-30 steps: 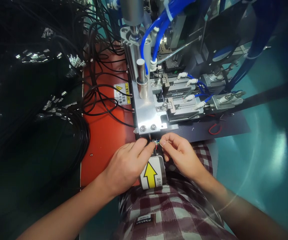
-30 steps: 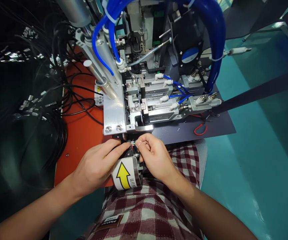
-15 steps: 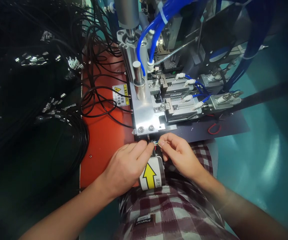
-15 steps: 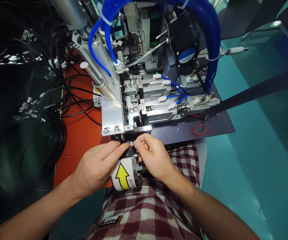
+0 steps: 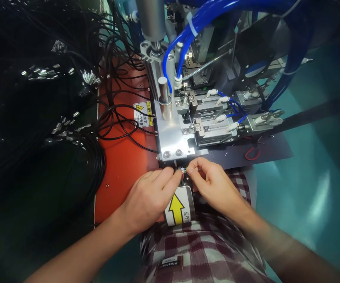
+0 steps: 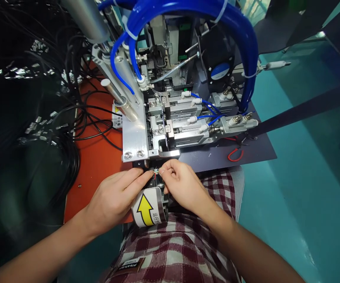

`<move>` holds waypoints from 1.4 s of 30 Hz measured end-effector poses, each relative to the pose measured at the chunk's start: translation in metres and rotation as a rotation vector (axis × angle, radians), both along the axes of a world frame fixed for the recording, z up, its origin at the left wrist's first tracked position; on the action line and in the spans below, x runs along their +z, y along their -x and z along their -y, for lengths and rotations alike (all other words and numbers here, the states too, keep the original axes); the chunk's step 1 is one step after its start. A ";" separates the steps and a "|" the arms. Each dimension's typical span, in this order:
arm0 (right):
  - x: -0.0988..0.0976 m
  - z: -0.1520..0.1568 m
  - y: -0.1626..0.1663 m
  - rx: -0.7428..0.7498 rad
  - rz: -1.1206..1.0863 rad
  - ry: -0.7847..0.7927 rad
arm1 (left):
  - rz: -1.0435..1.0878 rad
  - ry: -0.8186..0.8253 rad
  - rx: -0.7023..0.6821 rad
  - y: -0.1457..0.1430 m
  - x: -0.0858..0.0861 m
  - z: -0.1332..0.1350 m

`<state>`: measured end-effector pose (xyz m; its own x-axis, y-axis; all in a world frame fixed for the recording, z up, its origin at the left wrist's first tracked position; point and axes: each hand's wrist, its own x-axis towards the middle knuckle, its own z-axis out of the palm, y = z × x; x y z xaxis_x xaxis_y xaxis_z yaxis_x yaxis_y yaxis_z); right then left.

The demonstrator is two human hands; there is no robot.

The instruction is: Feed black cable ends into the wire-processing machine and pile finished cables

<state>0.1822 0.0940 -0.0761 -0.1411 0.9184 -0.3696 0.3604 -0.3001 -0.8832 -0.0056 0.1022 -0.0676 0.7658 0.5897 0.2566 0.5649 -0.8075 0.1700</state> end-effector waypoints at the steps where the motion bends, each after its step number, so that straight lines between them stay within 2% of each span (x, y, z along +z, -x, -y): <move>1: -0.001 -0.001 0.000 0.011 -0.046 0.034 | 0.003 -0.003 0.000 0.000 0.000 0.000; 3: -0.001 -0.001 0.000 0.026 -0.059 0.046 | 0.013 -0.012 0.000 -0.001 0.000 0.000; 7: 0.005 0.002 0.004 0.009 0.214 -0.147 | 0.017 -0.021 0.000 -0.002 0.001 0.000; 9: 0.006 0.003 0.006 0.002 0.266 -0.196 | 0.011 -0.021 0.003 -0.002 0.001 0.000; 14: 0.001 0.002 0.004 0.006 0.052 0.000 | 0.009 -0.017 0.000 0.000 0.002 0.000; 21: -0.008 0.004 -0.001 -0.084 -0.123 0.043 | 0.008 -0.010 -0.009 0.000 0.003 -0.002; 25: -0.004 0.003 0.001 -0.162 -0.134 0.014 | 0.022 -0.011 -0.015 0.000 0.003 -0.002; 29: -0.003 0.003 0.005 -0.146 -0.096 -0.025 | 0.022 0.003 -0.016 0.000 0.001 -0.001; 36: -0.009 0.011 0.008 -0.077 0.061 -0.278 | 0.025 0.001 -0.015 0.001 -0.001 0.000; 42: -0.009 0.011 0.008 -0.074 0.097 -0.226 | 0.032 -0.016 -0.014 0.001 0.000 -0.001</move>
